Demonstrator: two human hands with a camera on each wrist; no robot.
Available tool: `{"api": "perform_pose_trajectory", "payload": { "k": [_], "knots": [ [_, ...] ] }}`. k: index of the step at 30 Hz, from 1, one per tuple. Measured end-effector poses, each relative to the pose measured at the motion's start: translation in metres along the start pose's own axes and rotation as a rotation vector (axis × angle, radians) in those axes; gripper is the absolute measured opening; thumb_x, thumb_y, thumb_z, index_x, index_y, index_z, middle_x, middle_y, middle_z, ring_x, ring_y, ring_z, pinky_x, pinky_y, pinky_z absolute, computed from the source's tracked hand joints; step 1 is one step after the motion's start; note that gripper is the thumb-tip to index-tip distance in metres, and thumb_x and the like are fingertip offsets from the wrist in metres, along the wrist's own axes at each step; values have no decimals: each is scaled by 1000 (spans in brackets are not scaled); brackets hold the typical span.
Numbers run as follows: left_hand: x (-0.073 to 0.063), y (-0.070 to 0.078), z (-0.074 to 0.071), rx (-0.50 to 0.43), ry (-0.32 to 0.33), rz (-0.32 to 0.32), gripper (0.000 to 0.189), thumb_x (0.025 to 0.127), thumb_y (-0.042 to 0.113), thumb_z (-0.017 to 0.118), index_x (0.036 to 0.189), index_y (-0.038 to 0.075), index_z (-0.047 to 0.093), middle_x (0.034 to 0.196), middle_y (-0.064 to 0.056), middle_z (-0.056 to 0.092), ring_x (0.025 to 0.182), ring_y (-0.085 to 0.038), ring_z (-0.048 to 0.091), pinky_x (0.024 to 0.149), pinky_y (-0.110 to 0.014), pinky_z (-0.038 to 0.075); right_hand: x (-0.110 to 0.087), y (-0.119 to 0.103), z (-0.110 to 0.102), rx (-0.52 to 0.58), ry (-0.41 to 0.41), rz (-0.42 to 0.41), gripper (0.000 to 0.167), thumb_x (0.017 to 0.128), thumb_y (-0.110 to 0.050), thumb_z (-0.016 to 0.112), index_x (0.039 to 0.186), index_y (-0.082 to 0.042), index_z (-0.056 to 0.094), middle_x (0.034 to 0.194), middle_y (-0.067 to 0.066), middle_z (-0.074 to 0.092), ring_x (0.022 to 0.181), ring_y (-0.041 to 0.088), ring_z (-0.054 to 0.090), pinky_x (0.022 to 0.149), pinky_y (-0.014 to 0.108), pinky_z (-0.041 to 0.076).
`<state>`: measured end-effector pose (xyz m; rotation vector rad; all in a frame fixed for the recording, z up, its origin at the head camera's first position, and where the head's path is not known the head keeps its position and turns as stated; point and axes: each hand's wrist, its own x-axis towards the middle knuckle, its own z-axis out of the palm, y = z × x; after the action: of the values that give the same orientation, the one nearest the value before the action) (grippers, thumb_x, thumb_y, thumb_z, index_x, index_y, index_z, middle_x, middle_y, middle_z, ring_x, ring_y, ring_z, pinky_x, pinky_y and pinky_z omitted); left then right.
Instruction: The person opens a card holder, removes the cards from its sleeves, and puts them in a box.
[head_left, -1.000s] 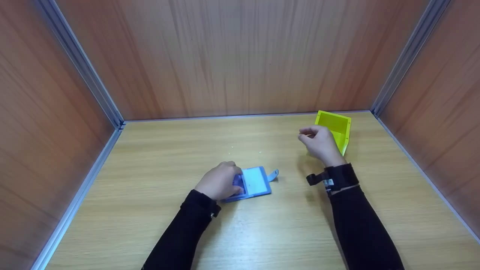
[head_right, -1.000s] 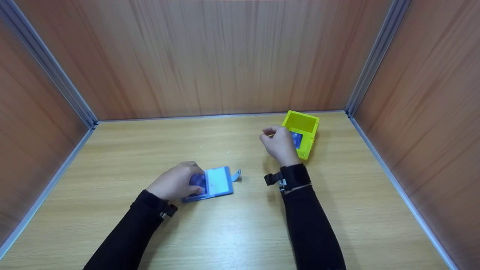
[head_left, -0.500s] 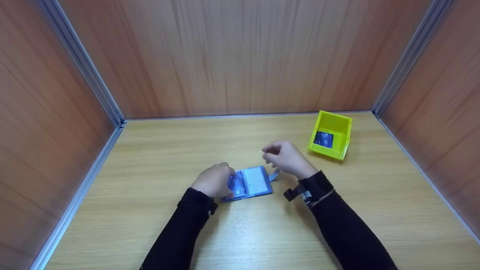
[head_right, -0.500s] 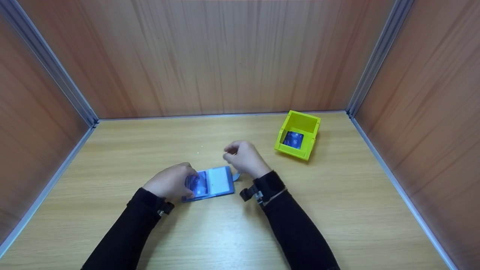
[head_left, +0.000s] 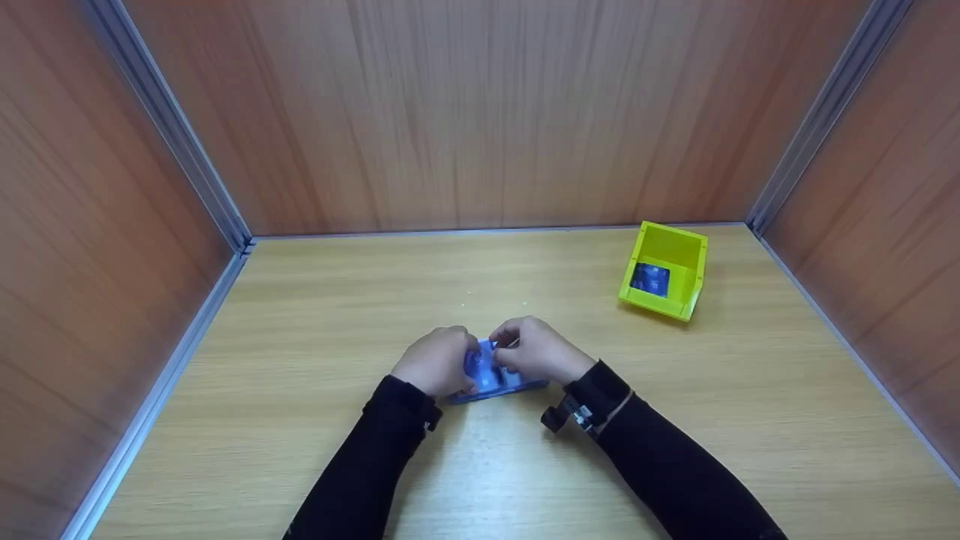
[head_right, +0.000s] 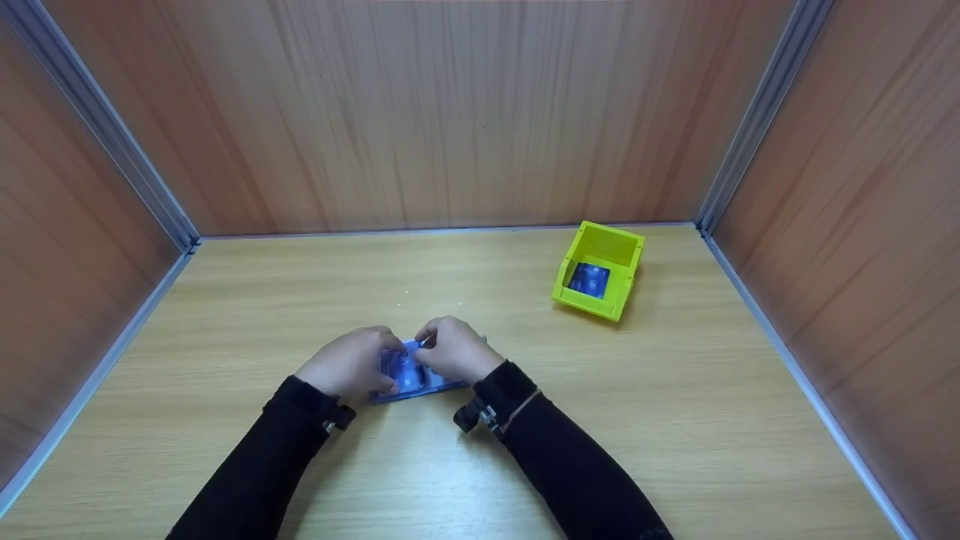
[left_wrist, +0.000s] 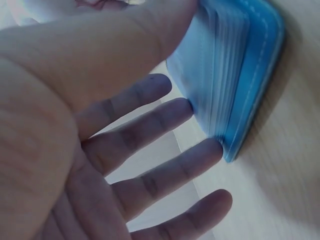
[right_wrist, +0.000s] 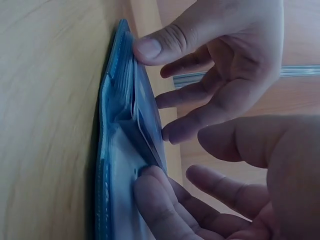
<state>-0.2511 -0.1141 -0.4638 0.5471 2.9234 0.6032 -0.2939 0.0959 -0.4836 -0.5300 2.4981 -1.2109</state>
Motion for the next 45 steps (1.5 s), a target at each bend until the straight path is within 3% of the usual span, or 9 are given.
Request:
{"api": "perform_pose_trajectory", "payload": {
  "k": [8,13,27,33,40,45],
  "knots": [
    [0,1,1,13,-5,3,49,80,16,104,124,5,85,118,-12,77,107,-31,74,100,-51,64,1,5,2,154,-15,46,43,99,0,73,141,-1,72,119,15,78,75,16,74,66,26,63],
    [0,1,2,21,-19,10,56,81,19,105,130,5,83,120,-14,76,111,-33,74,103,-52,63,1,5,2,164,-44,52,52,98,2,74,149,-5,67,109,8,75,70,14,67,58,23,53],
    [1,1,3,0,-6,-12,54,76,18,108,121,1,84,116,-13,76,104,-29,73,100,-50,64,1,8,-1,184,-42,76,43,96,3,75,136,-11,74,99,4,73,63,7,53,54,21,42],
    [-1,1,4,4,3,-9,56,77,18,107,123,-1,83,116,-13,77,107,-29,74,102,-50,64,-1,8,-6,170,-17,65,32,96,3,70,124,-6,81,102,5,77,75,9,60,62,21,45],
    [-1,1,3,14,-9,-29,49,79,22,107,116,0,84,107,-7,72,94,-23,66,94,-48,63,-1,5,-12,96,30,72,21,98,-1,75,114,-8,87,105,3,84,84,10,67,70,22,50],
    [-1,1,3,19,-6,-38,45,79,24,107,109,0,83,101,-4,69,89,-21,62,88,-46,62,-2,2,-16,49,50,79,18,98,-5,79,113,-11,88,111,3,86,97,14,73,87,28,60]
  ]
}}
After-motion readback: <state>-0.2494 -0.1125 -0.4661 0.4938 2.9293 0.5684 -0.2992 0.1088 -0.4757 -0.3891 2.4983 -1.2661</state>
